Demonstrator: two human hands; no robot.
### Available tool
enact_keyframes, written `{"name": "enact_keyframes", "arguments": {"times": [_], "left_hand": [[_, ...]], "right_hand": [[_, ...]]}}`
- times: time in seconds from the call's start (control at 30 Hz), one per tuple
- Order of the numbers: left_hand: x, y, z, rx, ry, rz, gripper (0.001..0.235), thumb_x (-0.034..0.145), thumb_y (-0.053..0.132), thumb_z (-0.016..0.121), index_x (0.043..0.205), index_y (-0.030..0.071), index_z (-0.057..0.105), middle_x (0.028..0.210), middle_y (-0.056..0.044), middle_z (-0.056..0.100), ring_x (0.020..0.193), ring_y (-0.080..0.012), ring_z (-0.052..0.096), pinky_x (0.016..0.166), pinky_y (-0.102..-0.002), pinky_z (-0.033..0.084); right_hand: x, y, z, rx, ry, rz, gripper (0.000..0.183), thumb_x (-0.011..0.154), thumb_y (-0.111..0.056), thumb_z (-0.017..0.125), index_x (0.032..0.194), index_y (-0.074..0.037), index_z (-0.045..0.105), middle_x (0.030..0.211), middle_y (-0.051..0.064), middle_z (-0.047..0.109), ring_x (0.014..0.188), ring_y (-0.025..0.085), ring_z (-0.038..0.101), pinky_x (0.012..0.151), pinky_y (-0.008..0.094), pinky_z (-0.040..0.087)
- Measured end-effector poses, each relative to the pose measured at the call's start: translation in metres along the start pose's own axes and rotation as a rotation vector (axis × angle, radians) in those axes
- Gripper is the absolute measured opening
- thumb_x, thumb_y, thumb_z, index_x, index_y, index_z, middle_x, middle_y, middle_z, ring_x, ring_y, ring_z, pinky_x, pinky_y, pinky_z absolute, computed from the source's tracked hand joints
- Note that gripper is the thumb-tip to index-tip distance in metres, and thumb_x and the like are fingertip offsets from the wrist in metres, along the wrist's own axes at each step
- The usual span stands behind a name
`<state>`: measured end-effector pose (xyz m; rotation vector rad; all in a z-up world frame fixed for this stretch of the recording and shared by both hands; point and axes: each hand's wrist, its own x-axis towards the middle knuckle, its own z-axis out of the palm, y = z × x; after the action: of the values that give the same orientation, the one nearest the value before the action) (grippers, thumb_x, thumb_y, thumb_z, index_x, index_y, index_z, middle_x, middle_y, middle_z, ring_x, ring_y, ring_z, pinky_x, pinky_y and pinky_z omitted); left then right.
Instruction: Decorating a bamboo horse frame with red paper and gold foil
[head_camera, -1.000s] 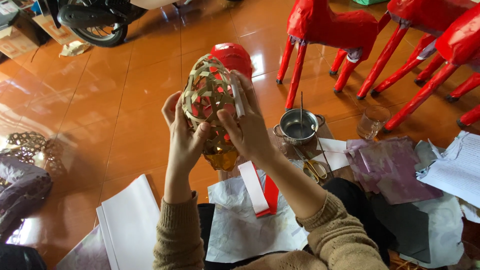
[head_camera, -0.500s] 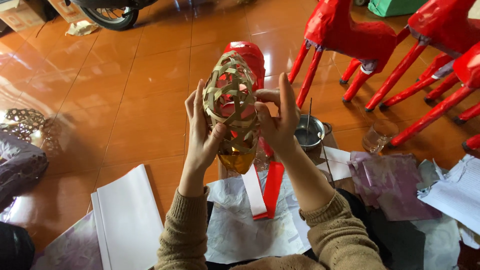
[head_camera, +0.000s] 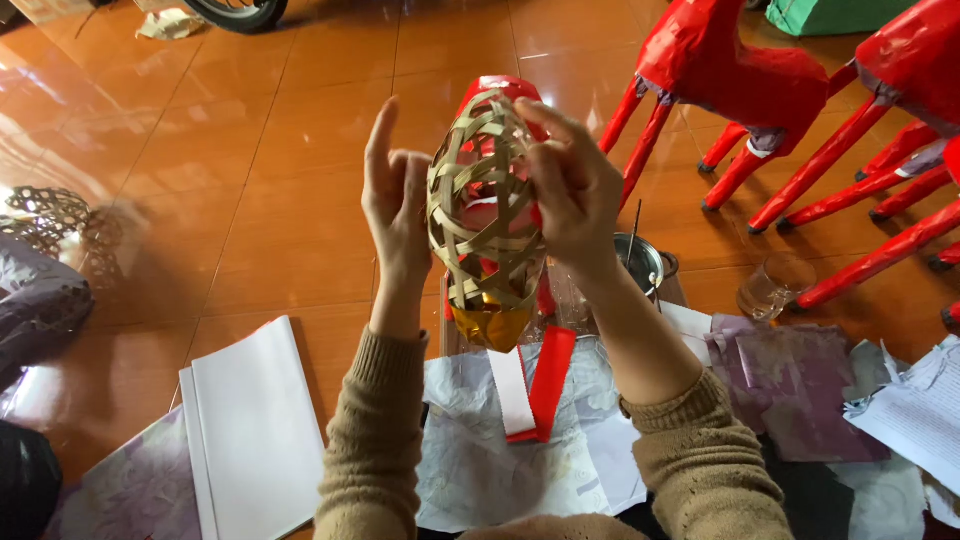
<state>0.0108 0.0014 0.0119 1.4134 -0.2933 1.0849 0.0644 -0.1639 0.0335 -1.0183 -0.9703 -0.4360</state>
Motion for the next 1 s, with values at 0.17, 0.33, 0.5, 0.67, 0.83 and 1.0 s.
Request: {"name": "enact_keyframes", "arguments": {"times": [0.17, 0.33, 0.5, 0.67, 0.83, 1.0], "left_hand": [[0.031, 0.005, 0.012, -0.092, -0.163, -0.113, 0.021, 0.103, 0.016, 0.056, 0.124, 0.011, 0.059, 0.115, 0.001, 0.063, 0.062, -0.0026, 0.034, 0.056, -0.019, 0.028], [0.029, -0.008, 0.003, -0.12, -0.128, -0.155, 0.033, 0.107, 0.025, 0.059, 0.136, 0.011, 0.053, 0.066, 0.006, 0.032, 0.058, -0.0047, 0.025, 0.054, -0.024, 0.018], [0.021, -0.009, -0.015, -0.038, 0.006, -0.241, 0.051, 0.107, 0.033, 0.043, 0.151, 0.011, 0.031, 0.087, -0.013, 0.075, 0.074, -0.0166, 0.061, 0.074, -0.03, 0.05], [-0.066, -0.225, -0.125, -0.064, -0.153, -0.368, 0.078, 0.092, 0.012, 0.058, 0.158, 0.019, 0.016, 0.151, -0.032, 0.031, 0.139, -0.0486, 0.029, 0.114, -0.057, 0.023], [-0.134, -0.252, -0.116, 0.441, -0.394, -0.739, 0.094, 0.072, 0.009, 0.076, 0.15, 0.007, 0.025, 0.138, -0.038, 0.037, 0.128, -0.0596, 0.034, 0.11, -0.064, 0.024], [-0.165, -0.272, -0.115, 0.761, -0.293, -0.564, 0.089, 0.073, 0.017, 0.081, 0.146, 0.015, 0.032, 0.121, -0.024, 0.051, 0.114, -0.0496, 0.052, 0.099, -0.057, 0.041]], "right_hand": [[0.0, -0.011, -0.01, -0.514, -0.083, -0.041, 0.031, 0.114, -0.022, 0.047, 0.144, -0.017, 0.045, 0.093, 0.003, 0.064, 0.06, 0.006, 0.041, 0.058, 0.027, 0.036], [-0.014, 0.021, -0.043, -0.537, 0.068, -0.112, 0.041, 0.104, 0.0, 0.045, 0.144, -0.013, 0.045, 0.098, 0.01, 0.058, 0.095, 0.022, 0.054, 0.086, 0.034, 0.047], [-0.08, 0.095, -0.065, -0.064, -0.118, 0.749, 0.074, 0.081, -0.003, 0.067, 0.147, -0.009, 0.032, 0.143, 0.018, 0.051, 0.135, 0.031, 0.047, 0.116, 0.047, 0.036], [-0.179, 0.199, -0.068, -0.611, -0.435, 0.967, 0.094, 0.068, -0.034, 0.092, 0.125, 0.019, 0.039, 0.096, 0.027, 0.063, 0.099, 0.044, 0.062, 0.102, 0.06, 0.037], [-0.212, 0.297, -0.097, -0.514, -0.264, 0.957, 0.084, 0.074, -0.01, 0.082, 0.141, -0.008, 0.032, 0.128, 0.026, 0.053, 0.123, 0.046, 0.051, 0.102, 0.06, 0.039], [-0.205, 0.283, -0.095, -0.831, -0.336, 1.002, 0.062, 0.084, -0.014, 0.069, 0.137, -0.019, 0.038, 0.125, 0.019, 0.058, 0.115, 0.044, 0.058, 0.096, 0.057, 0.048]]}}
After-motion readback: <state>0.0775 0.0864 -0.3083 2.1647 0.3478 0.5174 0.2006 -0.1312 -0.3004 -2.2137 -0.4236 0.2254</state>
